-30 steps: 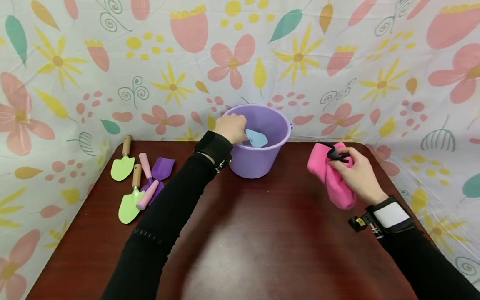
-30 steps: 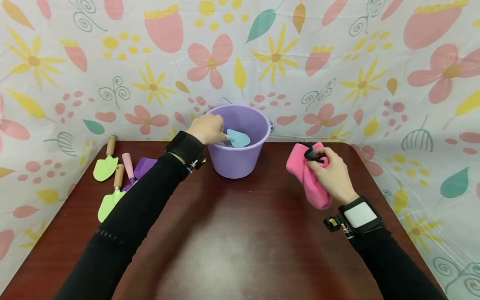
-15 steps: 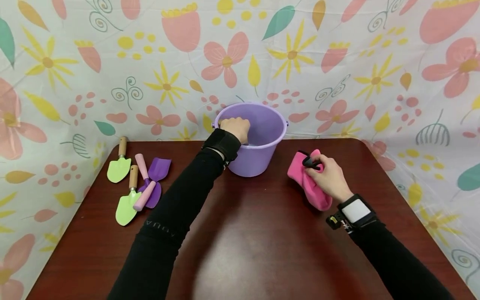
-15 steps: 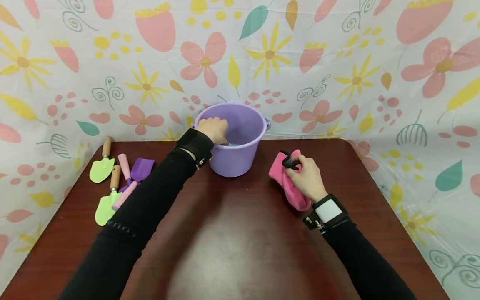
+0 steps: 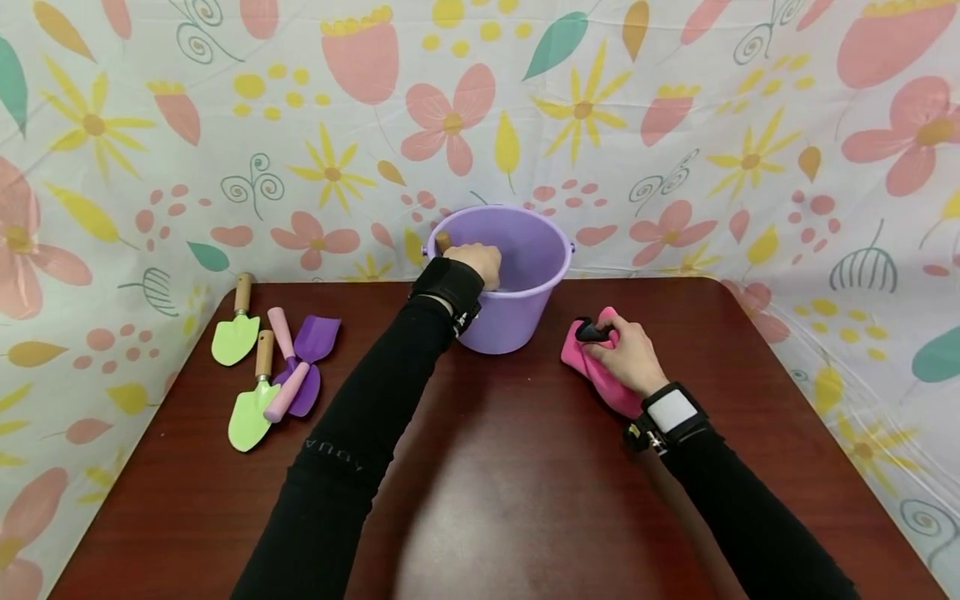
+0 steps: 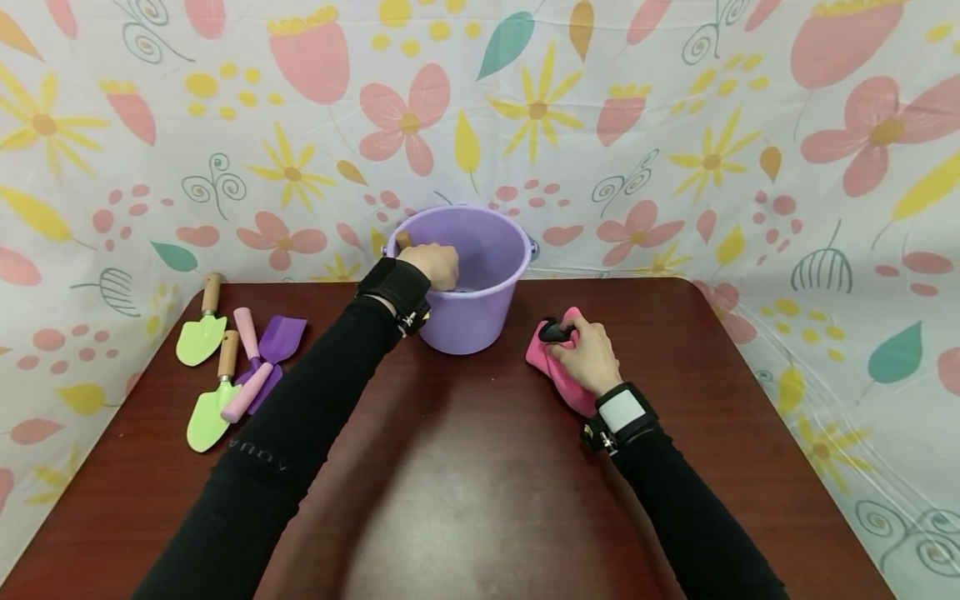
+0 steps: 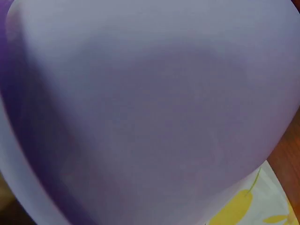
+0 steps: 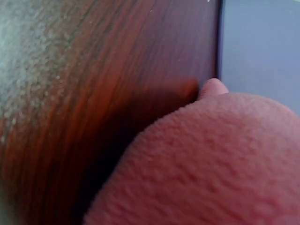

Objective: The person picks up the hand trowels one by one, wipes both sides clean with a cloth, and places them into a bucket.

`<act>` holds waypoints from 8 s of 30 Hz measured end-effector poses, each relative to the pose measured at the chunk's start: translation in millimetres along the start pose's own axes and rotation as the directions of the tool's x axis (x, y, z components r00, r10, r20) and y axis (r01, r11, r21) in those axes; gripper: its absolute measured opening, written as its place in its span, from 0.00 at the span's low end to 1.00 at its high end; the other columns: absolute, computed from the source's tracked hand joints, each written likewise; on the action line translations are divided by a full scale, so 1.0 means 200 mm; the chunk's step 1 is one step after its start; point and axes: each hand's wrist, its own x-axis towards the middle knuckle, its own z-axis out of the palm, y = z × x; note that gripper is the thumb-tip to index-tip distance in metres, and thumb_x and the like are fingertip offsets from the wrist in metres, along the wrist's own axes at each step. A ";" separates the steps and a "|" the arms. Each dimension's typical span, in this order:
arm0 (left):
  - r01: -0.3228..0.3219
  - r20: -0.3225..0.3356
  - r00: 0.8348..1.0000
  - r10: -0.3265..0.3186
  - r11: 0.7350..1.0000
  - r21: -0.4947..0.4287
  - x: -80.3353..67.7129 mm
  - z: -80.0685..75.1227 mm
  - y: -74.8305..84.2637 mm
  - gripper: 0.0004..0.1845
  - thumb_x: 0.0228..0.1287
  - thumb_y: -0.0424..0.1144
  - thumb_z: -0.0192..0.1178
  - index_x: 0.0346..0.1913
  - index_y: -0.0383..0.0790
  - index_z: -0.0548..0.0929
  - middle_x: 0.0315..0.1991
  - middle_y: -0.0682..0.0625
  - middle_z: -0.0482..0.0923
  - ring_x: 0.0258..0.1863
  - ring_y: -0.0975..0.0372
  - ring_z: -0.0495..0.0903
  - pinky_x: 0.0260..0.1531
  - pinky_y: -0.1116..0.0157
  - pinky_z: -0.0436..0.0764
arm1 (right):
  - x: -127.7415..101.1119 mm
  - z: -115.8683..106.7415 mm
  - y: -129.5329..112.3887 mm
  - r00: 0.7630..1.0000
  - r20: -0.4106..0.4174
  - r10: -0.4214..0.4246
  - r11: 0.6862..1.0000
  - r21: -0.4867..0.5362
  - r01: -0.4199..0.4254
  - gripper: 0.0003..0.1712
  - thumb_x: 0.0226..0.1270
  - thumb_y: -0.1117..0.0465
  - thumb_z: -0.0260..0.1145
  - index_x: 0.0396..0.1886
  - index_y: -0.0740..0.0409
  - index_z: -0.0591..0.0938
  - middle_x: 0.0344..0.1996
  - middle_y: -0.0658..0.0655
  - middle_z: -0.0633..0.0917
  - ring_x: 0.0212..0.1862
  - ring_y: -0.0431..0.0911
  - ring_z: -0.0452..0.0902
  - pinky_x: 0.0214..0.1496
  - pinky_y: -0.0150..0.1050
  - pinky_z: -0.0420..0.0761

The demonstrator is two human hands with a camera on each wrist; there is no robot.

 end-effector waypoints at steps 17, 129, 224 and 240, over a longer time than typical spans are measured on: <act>-0.038 -0.160 0.987 0.016 0.990 -0.136 0.00 0.01 -0.04 0.09 0.65 0.37 0.52 0.29 0.46 0.81 0.36 0.49 0.79 0.38 0.54 0.77 0.40 0.53 0.73 | 0.01 -0.11 -0.03 0.991 0.118 0.057 0.988 0.134 -0.073 0.34 0.60 0.54 0.74 0.59 0.62 0.70 0.56 0.69 0.74 0.55 0.62 0.67 0.50 0.52 0.67; -0.049 -0.125 0.992 0.003 0.929 -0.367 -0.66 0.53 -1.00 0.16 0.69 0.47 0.61 0.44 0.34 0.83 0.29 0.50 0.80 0.29 0.59 0.77 0.37 0.56 0.74 | -0.16 -0.20 -0.15 0.998 0.037 -0.056 0.985 0.164 0.049 0.24 0.65 0.68 0.62 0.61 0.61 0.74 0.50 0.66 0.80 0.45 0.56 0.75 0.45 0.45 0.73; -0.362 -0.488 0.860 0.148 0.851 -0.379 -0.59 0.36 -0.25 0.09 0.67 0.51 0.61 0.39 0.52 0.83 0.20 0.56 0.70 0.19 0.64 0.69 0.22 0.63 0.69 | -0.09 -0.19 -0.66 0.827 -0.527 -0.197 0.972 0.006 0.235 0.25 0.54 0.66 0.70 0.54 0.57 0.79 0.42 0.65 0.74 0.45 0.58 0.71 0.43 0.56 0.72; -0.366 -0.485 0.861 0.152 0.848 -0.384 -0.58 0.35 -0.21 0.09 0.67 0.51 0.61 0.38 0.51 0.83 0.18 0.56 0.69 0.18 0.64 0.69 0.21 0.63 0.68 | -0.12 -0.12 -0.80 0.830 -0.434 -0.352 0.924 -0.017 0.382 0.28 0.49 0.70 0.74 0.53 0.57 0.79 0.41 0.62 0.72 0.42 0.54 0.72 0.44 0.49 0.75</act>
